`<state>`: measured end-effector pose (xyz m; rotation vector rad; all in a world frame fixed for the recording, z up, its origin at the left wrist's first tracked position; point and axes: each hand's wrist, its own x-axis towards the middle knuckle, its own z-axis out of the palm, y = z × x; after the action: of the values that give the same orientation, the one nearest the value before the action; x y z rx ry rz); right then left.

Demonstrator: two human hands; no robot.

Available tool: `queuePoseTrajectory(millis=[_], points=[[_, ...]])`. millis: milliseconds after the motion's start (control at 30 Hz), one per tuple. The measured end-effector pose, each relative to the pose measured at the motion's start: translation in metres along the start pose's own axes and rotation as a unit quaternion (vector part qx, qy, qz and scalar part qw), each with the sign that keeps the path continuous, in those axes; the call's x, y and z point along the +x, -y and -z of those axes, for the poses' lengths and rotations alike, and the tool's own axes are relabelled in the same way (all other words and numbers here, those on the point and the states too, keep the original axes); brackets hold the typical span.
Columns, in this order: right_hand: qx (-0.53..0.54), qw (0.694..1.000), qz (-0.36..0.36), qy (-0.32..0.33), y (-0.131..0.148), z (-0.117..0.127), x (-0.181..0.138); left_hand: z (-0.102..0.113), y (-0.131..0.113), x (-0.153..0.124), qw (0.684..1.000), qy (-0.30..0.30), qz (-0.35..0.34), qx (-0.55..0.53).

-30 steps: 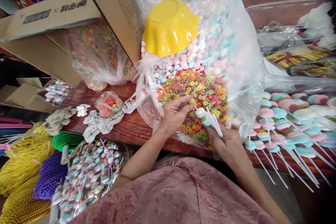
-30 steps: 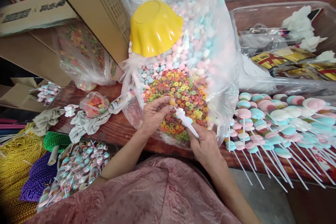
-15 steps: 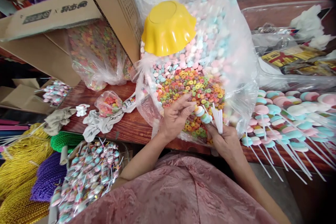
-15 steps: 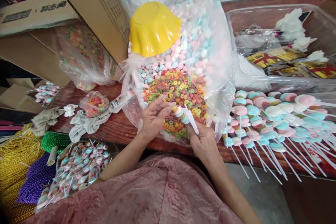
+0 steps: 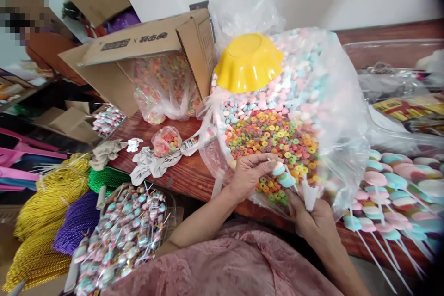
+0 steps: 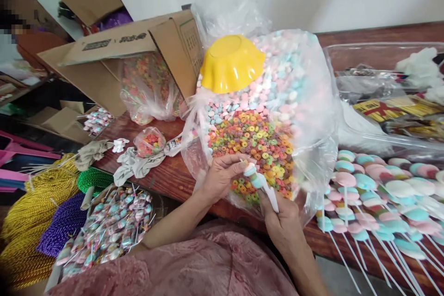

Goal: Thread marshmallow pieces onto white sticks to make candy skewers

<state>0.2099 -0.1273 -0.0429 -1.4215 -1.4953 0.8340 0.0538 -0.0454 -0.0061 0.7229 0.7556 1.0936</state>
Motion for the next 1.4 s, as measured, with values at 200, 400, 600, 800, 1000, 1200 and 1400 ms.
queuePoseTrajectory(millis=[200,400,600,800,1000,1200,1400], points=[[-0.022,0.999,0.018,-0.042,-0.003,-0.003,0.001,0.000,0.013,-0.007,0.999,0.011,0.024,-0.038],[-0.067,0.994,0.062,-0.063,0.000,-0.004,0.013,0.017,-0.007,0.015,0.989,0.083,-0.002,0.122],[-0.041,0.992,0.014,-0.116,-0.005,0.013,0.021,0.063,-0.099,0.123,0.768,-0.112,-0.191,0.601],[-0.051,0.994,0.053,-0.082,-0.006,0.015,0.017,0.075,-0.128,0.182,0.572,-0.078,-0.090,0.812],[-0.052,0.994,0.078,-0.059,-0.013,0.020,0.010,0.075,-0.131,0.176,0.537,-0.059,-0.046,0.840],[-0.051,0.991,0.111,-0.060,-0.010,0.019,0.009,0.082,-0.119,0.160,0.516,-0.043,-0.069,0.852],[-0.056,0.988,0.140,-0.044,-0.010,0.011,0.004,0.092,-0.107,0.147,0.572,-0.060,-0.143,0.805]])
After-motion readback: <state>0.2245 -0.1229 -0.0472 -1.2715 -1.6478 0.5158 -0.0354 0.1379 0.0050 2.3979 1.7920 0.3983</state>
